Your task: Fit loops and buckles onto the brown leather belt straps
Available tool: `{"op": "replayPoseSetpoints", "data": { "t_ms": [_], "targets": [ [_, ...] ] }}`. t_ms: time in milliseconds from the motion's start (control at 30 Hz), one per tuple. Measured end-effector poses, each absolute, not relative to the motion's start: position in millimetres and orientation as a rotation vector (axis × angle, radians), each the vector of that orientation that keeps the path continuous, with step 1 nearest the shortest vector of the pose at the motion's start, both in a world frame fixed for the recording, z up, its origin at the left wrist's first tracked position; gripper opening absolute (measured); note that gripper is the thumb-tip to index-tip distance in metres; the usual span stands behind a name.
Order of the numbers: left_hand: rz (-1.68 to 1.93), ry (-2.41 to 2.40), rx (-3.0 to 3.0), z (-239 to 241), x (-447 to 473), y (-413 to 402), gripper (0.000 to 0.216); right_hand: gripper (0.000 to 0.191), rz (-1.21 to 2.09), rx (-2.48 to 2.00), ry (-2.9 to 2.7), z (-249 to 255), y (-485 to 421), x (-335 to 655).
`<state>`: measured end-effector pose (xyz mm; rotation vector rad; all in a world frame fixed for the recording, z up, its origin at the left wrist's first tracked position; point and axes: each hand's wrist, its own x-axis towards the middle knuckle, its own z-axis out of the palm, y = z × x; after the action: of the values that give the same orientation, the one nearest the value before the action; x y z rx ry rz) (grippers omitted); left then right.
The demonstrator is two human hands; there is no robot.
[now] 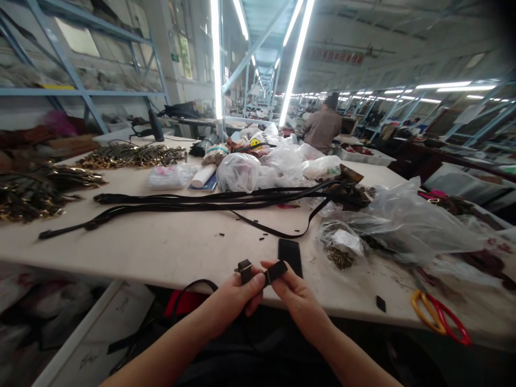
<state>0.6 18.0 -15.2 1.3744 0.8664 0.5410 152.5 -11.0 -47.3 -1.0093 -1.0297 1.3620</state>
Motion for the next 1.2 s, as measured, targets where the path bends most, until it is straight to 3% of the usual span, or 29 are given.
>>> {"op": "replayPoseSetpoints", "data": {
  "t_ms": [133,267,467,1033,1200],
  "targets": [
    [0.648,0.810,1.600,-9.6,2.6,17.1,0.031,0.023,1.183,-0.946,-1.234,-37.4,-15.4,154.2],
    [0.744,1.066,1.855,0.2,-3.0,19.8,0.028,0.021,1.336,-0.832,-1.146,-19.0,-14.0,157.0],
    [0.658,1.158,2.219,17.1,-7.8,23.4,0.023,0.039,1.553,-0.954,-1.298,6.9,-11.3,142.5],
    [0.697,1.288,2.287,10.8,-16.9,25.2,0.032,0.036,1.792,-0.834,-1.153,-0.7,-5.1,136.2],
    [0.692,1.292,2.251,9.9,-15.9,28.9,0.031,0.034,1.704,-0.850,-1.146,-0.7,-0.6,130.2]
  ]
}}
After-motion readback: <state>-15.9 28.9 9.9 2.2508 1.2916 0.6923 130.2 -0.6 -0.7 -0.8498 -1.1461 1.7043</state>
